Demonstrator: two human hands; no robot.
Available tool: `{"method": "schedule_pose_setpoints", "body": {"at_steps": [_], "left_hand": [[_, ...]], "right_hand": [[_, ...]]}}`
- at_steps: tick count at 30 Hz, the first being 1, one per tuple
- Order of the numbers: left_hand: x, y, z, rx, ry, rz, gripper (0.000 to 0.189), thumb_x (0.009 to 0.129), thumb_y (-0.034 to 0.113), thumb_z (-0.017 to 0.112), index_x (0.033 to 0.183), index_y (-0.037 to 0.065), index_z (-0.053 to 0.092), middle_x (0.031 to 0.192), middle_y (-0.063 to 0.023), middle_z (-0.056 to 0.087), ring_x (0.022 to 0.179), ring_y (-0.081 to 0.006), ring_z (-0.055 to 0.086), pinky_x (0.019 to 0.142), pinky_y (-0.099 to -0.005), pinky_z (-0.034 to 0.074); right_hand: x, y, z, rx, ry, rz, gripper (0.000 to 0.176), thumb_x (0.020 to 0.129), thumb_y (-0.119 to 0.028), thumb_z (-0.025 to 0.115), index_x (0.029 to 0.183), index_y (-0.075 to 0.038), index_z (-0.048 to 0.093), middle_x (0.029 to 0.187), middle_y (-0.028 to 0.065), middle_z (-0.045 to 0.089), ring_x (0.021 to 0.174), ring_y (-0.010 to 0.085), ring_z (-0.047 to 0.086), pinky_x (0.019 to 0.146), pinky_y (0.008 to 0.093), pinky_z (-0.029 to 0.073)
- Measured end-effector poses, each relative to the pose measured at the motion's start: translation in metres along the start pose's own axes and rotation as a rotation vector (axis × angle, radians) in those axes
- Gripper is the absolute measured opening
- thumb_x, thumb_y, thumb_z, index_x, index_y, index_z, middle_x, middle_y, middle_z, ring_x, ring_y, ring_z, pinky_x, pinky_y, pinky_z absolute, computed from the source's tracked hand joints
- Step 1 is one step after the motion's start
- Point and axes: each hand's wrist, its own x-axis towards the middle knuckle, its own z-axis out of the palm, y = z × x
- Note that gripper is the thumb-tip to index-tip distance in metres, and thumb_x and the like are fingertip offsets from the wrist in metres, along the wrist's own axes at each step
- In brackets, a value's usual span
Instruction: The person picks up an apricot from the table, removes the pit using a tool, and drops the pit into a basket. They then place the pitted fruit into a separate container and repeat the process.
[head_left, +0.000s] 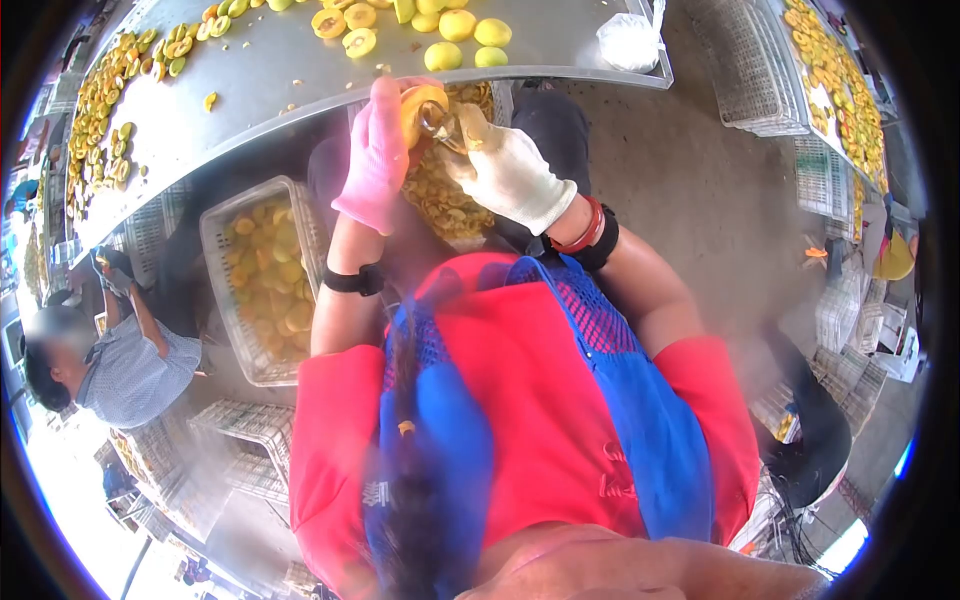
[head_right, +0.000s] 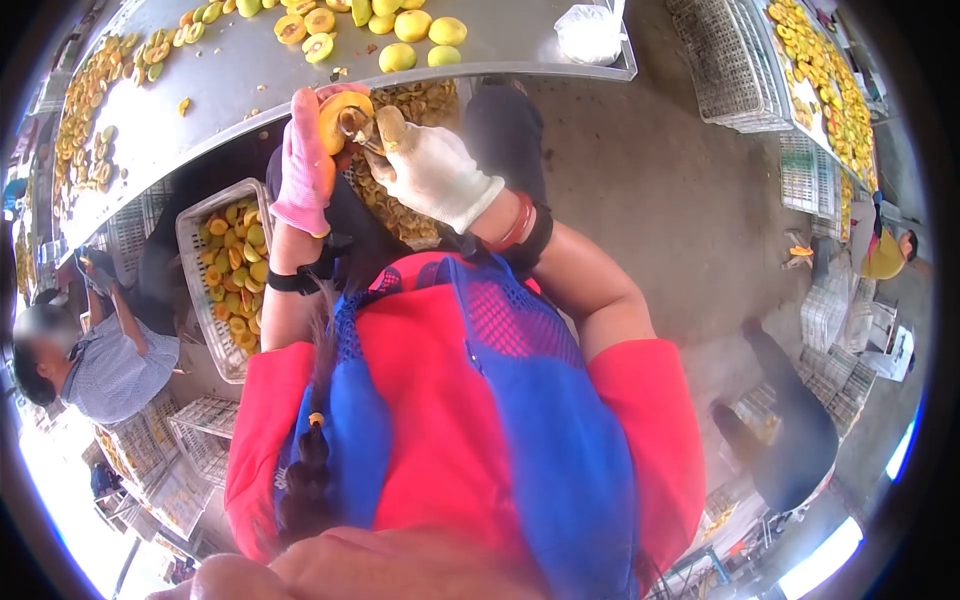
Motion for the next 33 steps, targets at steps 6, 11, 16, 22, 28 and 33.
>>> {"method": "schedule_pose_setpoints", "body": {"at_steps": [6, 11, 16, 22, 28, 33], "left_hand": [[0.01, -0.024, 0.0, 0.128, 0.021, 0.121, 0.067, 0.101, 0.06, 0.038, 0.103, 0.002, 0.07, 0.087, -0.0051, 0.066, 0.077, -0.0105, 0.055, 0.066, -0.0252, 0.046], [0.011, -0.029, -0.001, 0.175, -0.022, -0.001, 0.067, 0.102, 0.058, 0.034, 0.106, 0.001, 0.069, 0.09, -0.0053, 0.067, 0.082, -0.0128, 0.058, 0.072, -0.0264, 0.048], [0.012, -0.026, 0.017, -0.126, -0.076, 0.135, 0.083, 0.096, 0.073, 0.032, 0.113, -0.002, 0.065, 0.101, -0.012, 0.07, 0.093, -0.0197, 0.065, 0.088, -0.0327, 0.051], [0.007, -0.027, 0.025, -0.223, 0.007, 0.152, 0.072, 0.105, 0.054, 0.022, 0.113, -0.004, 0.064, 0.107, -0.0151, 0.069, 0.094, -0.0237, 0.066, 0.087, -0.0346, 0.052], [0.016, -0.025, 0.03, -0.254, 0.1, 0.046, 0.093, 0.094, 0.077, 0.023, 0.098, -0.005, 0.067, 0.089, -0.0156, 0.071, 0.079, -0.023, 0.068, 0.077, -0.0334, 0.056], [0.012, -0.023, 0.024, -0.211, 0.067, 0.009, 0.099, 0.089, 0.084, 0.023, 0.093, -0.004, 0.068, 0.087, -0.016, 0.072, 0.074, -0.0234, 0.068, 0.074, -0.0333, 0.056]], "right_hand": [[-0.007, 0.006, 0.01, 0.157, -0.094, 0.09, 0.029, 0.083, -0.012, 0.063, 0.104, 0.0, 0.048, 0.076, 0.0237, 0.065, 0.071, 0.0453, 0.064, 0.062, 0.0516, 0.052], [-0.017, 0.015, 0.02, 0.324, -0.079, 0.116, 0.034, 0.084, -0.009, 0.064, 0.112, 0.001, 0.048, 0.085, 0.0238, 0.065, 0.08, 0.0444, 0.065, 0.067, 0.0475, 0.053], [-0.016, 0.019, 0.033, 0.409, -0.015, 0.135, 0.033, 0.089, -0.007, 0.065, 0.118, 0.0, 0.051, 0.093, 0.0172, 0.066, 0.084, 0.0364, 0.067, 0.07, 0.04, 0.052], [-0.014, 0.013, 0.028, 0.524, -0.07, 0.199, 0.032, 0.089, -0.008, 0.065, 0.117, 0.0, 0.053, 0.095, 0.0177, 0.067, 0.087, 0.034, 0.068, 0.074, 0.038, 0.051], [-0.014, 0.022, 0.03, 0.392, -0.121, 0.118, 0.037, 0.09, -0.008, 0.065, 0.123, 0.001, 0.052, 0.096, 0.0125, 0.067, 0.087, 0.0267, 0.067, 0.076, 0.0354, 0.051], [-0.01, 0.018, 0.038, 0.73, -0.111, 0.065, 0.024, 0.088, -0.009, 0.061, 0.109, -0.001, 0.055, 0.083, 0.0143, 0.066, 0.067, 0.0294, 0.063, 0.064, 0.0377, 0.051]]}}
